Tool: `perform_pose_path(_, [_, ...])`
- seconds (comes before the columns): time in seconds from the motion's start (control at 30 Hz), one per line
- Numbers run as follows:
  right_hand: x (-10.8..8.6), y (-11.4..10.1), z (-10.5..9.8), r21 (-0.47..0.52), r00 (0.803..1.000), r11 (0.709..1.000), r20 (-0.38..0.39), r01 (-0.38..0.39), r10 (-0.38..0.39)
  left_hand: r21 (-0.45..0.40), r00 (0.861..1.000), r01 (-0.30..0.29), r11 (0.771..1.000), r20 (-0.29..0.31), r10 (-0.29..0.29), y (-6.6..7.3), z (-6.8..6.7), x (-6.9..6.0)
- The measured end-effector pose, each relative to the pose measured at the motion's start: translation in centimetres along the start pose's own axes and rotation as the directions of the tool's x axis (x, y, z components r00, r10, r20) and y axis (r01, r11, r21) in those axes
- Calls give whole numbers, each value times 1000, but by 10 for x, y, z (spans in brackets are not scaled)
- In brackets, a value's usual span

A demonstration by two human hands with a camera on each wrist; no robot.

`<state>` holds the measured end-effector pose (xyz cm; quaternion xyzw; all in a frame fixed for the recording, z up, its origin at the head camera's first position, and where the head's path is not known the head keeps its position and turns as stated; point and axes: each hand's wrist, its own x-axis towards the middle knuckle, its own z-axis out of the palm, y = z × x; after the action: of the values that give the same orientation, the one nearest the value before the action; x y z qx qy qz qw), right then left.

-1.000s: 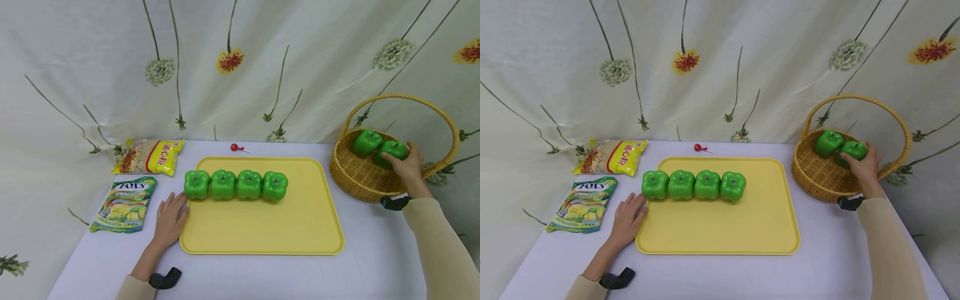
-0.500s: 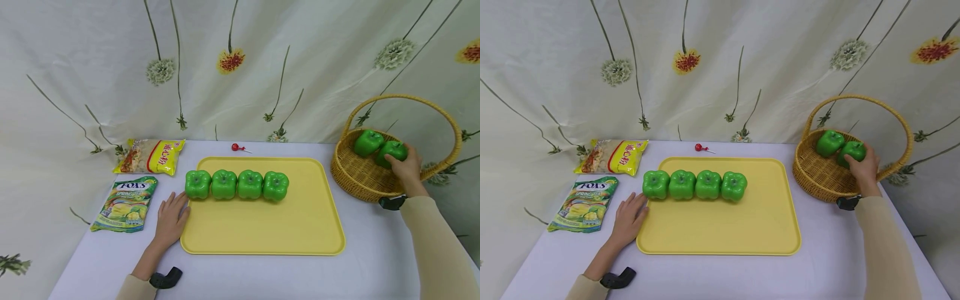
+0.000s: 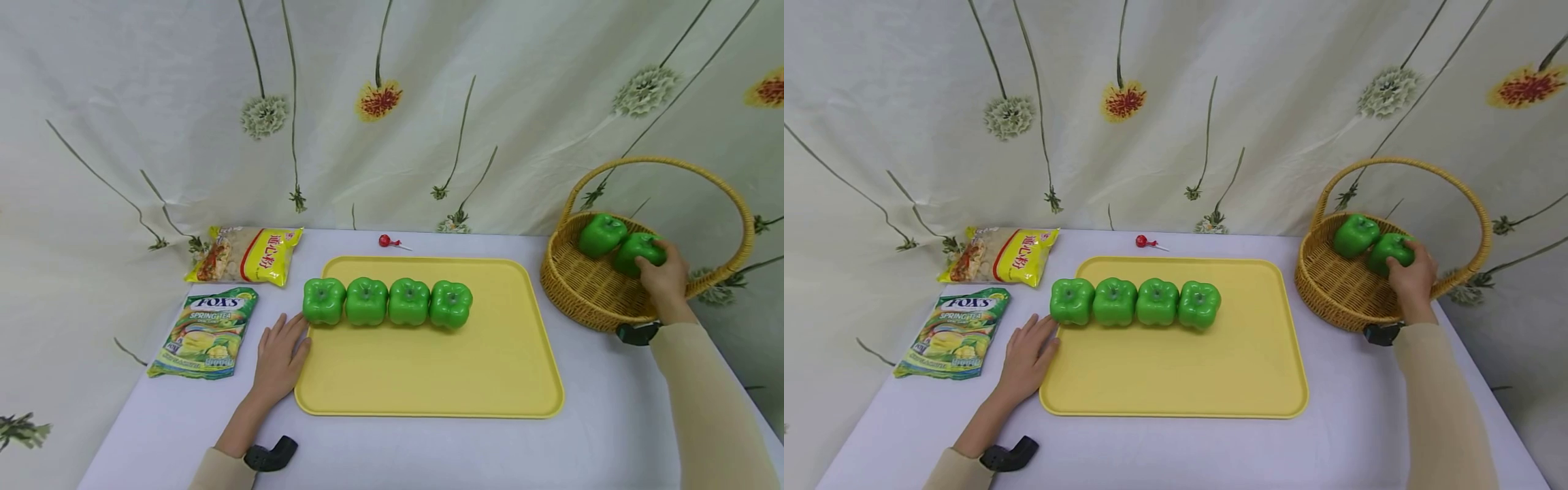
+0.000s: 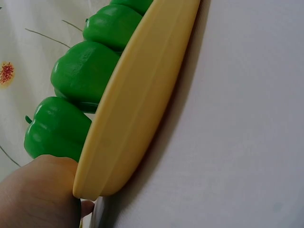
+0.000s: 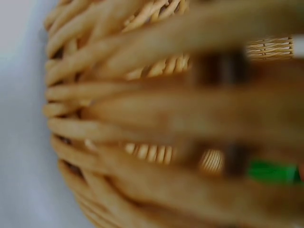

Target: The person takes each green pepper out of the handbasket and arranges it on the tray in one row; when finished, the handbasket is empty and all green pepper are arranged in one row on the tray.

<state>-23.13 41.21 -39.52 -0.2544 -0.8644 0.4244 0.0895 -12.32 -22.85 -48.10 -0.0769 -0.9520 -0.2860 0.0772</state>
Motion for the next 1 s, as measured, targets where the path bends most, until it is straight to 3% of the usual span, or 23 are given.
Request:
perform_pose_path(0.67, [-5, -1, 0, -7, 999, 1000, -43, -29, 29, 2, 1000, -2, 1000, 3, 2, 0, 1, -1])
perform_pose_path(1.0, [-19, -13, -8, -51, 997, 998, -62, 33, -36, 0, 1000, 7, 1000, 13, -7, 1, 0, 1])
